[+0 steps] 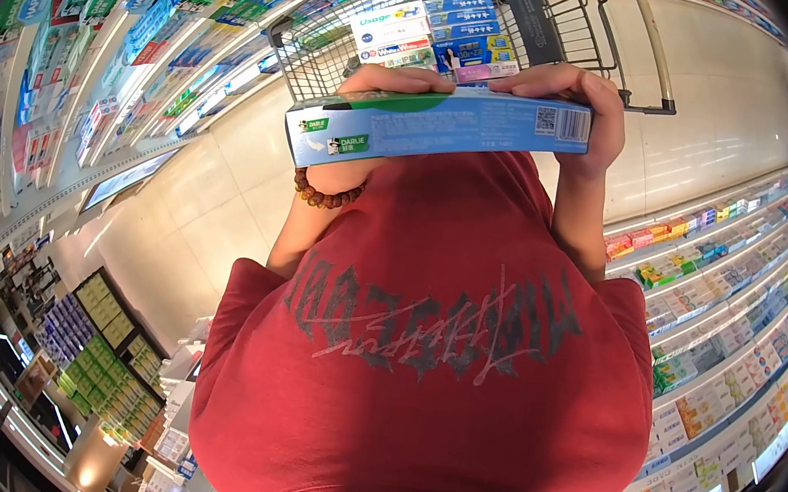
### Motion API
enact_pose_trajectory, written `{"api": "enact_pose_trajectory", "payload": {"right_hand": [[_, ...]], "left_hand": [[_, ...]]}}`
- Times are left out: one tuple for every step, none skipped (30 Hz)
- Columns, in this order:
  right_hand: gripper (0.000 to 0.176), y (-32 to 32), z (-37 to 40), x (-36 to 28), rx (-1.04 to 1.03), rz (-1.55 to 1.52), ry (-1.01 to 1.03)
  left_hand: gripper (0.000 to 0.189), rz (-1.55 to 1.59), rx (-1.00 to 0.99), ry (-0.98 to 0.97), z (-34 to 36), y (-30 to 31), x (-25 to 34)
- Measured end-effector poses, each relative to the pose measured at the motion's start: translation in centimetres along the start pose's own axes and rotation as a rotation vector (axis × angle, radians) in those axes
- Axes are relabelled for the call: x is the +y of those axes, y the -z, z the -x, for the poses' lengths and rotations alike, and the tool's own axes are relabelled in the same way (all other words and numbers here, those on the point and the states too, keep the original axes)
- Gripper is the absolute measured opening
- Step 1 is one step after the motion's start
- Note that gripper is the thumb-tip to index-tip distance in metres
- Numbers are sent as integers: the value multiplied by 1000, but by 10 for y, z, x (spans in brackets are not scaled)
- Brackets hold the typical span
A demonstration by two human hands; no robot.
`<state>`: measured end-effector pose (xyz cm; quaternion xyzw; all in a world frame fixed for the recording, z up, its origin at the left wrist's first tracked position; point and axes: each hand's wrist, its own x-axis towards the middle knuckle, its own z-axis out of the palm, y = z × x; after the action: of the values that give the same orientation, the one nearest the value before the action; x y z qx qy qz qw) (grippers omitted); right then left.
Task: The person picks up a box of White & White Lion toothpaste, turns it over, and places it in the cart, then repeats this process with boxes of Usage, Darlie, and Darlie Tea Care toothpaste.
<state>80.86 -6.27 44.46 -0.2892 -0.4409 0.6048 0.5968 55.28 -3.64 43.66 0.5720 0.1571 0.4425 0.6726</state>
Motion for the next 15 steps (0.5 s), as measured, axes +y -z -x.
{"api": "enact_pose_trajectory", "payload": {"right_hand": [[59,0,0,0,-1,-1,1],[59,0,0,-1,-2,2,0],[59,-1,0,-1,-3,6,-2],[59,-1,0,-2,-4,8,-4],[59,-1,0,-2,-2,6,-5],[59,-1,0,-2,-1,4,-6],[60,-1,0,-1,1,1,-7],[60,-2,1,-1,8,-1,-8],[60,-2,2,-1,14,-3,-11],[60,-3,2,-2,19,-5,-12],[60,-3,1,-2,17,1,-12],[60,-4,1,-2,14,7,-12],[60,-4,1,-2,11,13,-12],[60,-4,1,-2,15,10,-14],[60,-4,1,-2,18,7,-16]], "left_hand": [[42,2,-1,-3,0,0,0],[42,3,-1,-5,0,0,0],[43,5,-1,-7,0,0,0],[43,8,-2,-7,0,0,-1],[43,11,-2,-7,0,0,-1],[43,14,-3,-6,0,1,-1],[43,2,-8,-11,0,0,0],[43,-11,-12,-15,-1,0,2],[43,-23,-16,-19,-1,0,2],[43,-21,-16,-21,-1,0,2],[43,-20,-15,-23,-1,0,2],[43,-18,-15,-25,-1,0,3],[43,-19,-12,-22,0,0,3],[43,-20,-10,-20,0,0,2],[44,-21,-8,-16,1,1,2]]}}
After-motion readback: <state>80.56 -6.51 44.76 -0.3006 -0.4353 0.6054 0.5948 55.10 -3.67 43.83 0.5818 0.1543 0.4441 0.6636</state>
